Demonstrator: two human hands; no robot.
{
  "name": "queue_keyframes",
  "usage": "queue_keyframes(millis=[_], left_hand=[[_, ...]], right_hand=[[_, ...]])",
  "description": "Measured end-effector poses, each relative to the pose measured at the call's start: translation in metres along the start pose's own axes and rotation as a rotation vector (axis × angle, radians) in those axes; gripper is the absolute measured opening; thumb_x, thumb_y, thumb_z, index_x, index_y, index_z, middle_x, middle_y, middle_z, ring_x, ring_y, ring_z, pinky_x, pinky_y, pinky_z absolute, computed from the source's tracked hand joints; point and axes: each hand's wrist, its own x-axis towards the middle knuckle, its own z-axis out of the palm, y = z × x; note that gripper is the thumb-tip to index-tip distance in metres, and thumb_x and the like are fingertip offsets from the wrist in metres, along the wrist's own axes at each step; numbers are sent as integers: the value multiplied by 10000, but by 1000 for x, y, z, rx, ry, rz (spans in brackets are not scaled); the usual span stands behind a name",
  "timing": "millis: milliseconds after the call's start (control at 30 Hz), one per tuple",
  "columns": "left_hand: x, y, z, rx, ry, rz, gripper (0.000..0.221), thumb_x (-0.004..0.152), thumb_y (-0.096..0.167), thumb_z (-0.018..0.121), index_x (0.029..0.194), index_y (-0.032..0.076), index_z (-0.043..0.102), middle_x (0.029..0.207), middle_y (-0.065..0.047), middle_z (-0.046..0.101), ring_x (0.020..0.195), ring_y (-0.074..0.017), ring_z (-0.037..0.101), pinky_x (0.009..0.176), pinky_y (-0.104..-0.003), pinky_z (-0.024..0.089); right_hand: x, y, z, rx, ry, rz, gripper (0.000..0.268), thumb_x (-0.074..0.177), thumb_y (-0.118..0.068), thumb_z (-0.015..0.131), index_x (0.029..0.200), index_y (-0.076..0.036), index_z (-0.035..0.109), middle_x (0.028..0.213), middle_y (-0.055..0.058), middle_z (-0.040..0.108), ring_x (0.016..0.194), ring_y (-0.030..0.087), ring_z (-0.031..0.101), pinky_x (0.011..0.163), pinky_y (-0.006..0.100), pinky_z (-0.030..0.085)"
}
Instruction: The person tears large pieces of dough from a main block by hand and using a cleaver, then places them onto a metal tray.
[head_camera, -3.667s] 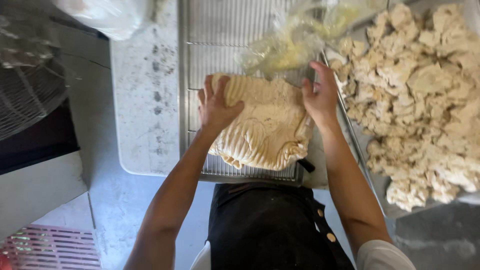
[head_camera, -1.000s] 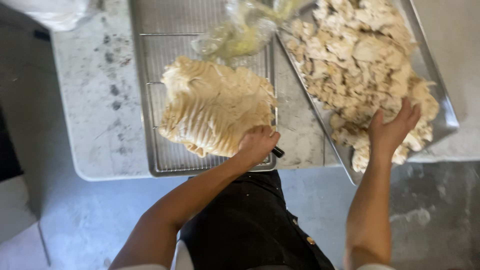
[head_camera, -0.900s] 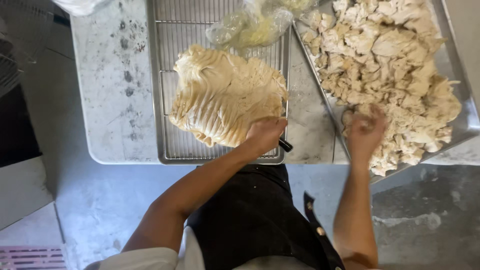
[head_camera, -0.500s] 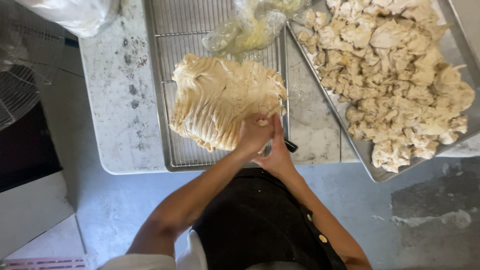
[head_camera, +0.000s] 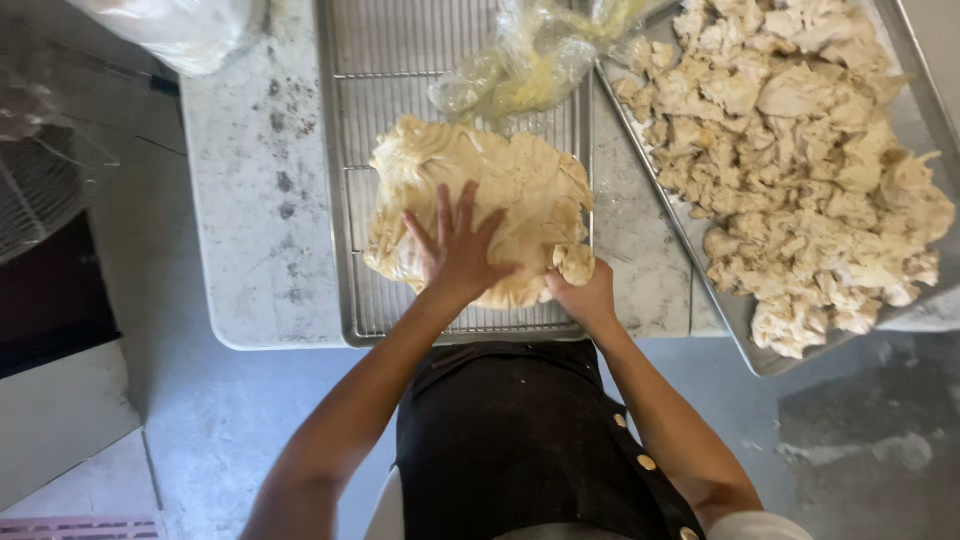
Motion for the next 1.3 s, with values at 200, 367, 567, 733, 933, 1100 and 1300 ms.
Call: queue_keyframes(millis=[200,367,567,733,933,1100,1300], left_hand=[[24,-5,51,-23,484,-1,513,946,711,631,1107,235,740,1649,-11,342,1584,-424,73,1081,-856,-106],[21,-18,53,-27,503,22,466,933,660,630,1060,226,742,1571,-17,465,1547,-373,203,1071,-878,-36],[43,-6,61,106,544,17,501,998,656,626,1068,168,714,1591,-60,459,1564,-401,210,1056,-882,-26],[40,-14,46,100,414,59,463,1021,579,574,1148,151,697,1634,-153,373,1552,-458,137,1013,-884,-40],[-8,-38,23,-186,389,150,726,856,593,650,1468,214,553,1729,-180,102,1606,-407,-40,1154,-839,4],[-40,-37,-7,-210,24,-87,905,691,665,753,1493,352,475,1682,-75,-27,1537,-383,-134,1060,-878,-57],[-14,-37,1,-191,75,-144,767,777,513,733,1488,328,512,1718,-96,15,1527,-472,-144,1048,-894,49]], right_hand=[[-17,-44,-12,649,73,509,256,737,74,587,901,-118,628,677,-4,585,450,115,509,345,275,372],[-40,-47,-36,559,-64,662,126,807,27,577,905,-52,571,614,56,525,353,139,427,275,281,319],[-106,-34,-171,541,211,390,155,870,-47,645,1012,-19,589,758,119,567,523,179,493,441,314,394],[-111,-39,-340,109,982,-76,218,922,-105,697,1085,-4,593,908,158,626,731,220,572,643,356,471],[-12,111,-383,-334,1300,-172,311,984,-176,758,1172,13,597,1089,205,697,979,269,668,884,406,564],[31,171,-330,-608,252,332,462,996,-270,793,1357,-6,679,1209,272,632,1170,379,589,1004,526,455],[26,110,-265,-815,501,-70,316,1022,-209,728,1235,10,648,1115,226,646,1024,378,624,884,502,501]])
